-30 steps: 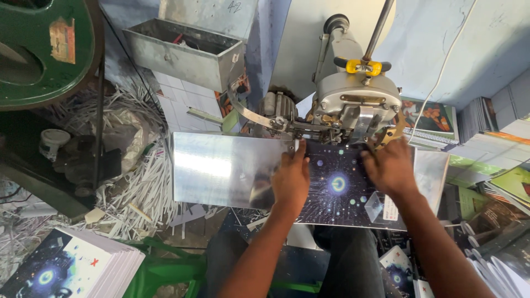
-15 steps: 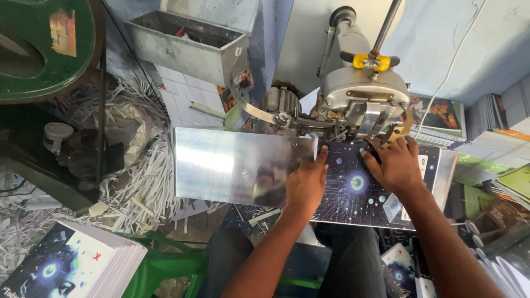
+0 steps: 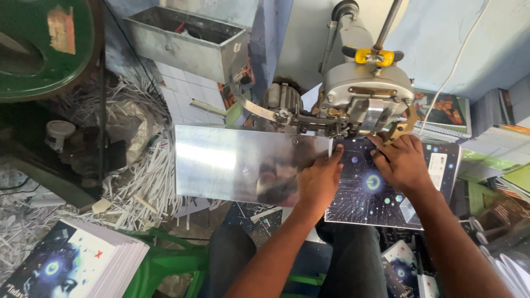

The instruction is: The person repeatedly picks up a book with a space-themed cover, places it into a binding machine, and removes it after processing. The person stacks the processed books to the right side of the workspace.

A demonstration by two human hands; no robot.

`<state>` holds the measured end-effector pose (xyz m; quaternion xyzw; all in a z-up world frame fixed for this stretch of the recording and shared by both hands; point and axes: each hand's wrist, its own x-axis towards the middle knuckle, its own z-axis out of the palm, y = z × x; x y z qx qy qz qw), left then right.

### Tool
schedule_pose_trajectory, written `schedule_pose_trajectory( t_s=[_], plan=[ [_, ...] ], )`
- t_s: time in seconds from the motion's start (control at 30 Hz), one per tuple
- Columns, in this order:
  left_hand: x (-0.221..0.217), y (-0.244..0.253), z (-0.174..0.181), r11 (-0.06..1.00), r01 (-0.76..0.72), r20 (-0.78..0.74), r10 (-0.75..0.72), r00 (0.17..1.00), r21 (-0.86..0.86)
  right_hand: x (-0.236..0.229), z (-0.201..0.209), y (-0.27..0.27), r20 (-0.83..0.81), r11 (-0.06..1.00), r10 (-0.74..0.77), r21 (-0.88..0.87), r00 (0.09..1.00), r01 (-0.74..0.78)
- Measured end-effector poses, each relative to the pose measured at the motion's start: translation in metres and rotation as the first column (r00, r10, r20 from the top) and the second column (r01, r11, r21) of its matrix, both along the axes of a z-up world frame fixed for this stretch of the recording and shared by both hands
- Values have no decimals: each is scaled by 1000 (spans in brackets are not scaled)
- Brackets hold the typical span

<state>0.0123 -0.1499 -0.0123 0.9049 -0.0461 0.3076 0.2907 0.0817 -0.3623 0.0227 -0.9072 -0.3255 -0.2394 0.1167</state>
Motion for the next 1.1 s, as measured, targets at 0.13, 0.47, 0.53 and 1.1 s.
schedule_pose_trajectory(
  t_s=[0.13,0.47,0.53,1.1],
  plan=[
    [1,-1,-1,999,22,-50,-24,998,-31,2,-2,-2,-8,1000,-9,23,1000,10],
    [3,4,-12,993,55,30,-52,998,-107,-1,1,6,-18,997,28,76,999,-26],
    [3,4,-14,994,58,49,-54,997,-95,-2,2,6,-32,996,30,90,999,-26],
    [0,2,-11,998,2,-35,-5,999,-67,36,-5,-22,-341,955,-207,-276,917,113]
  ],
)
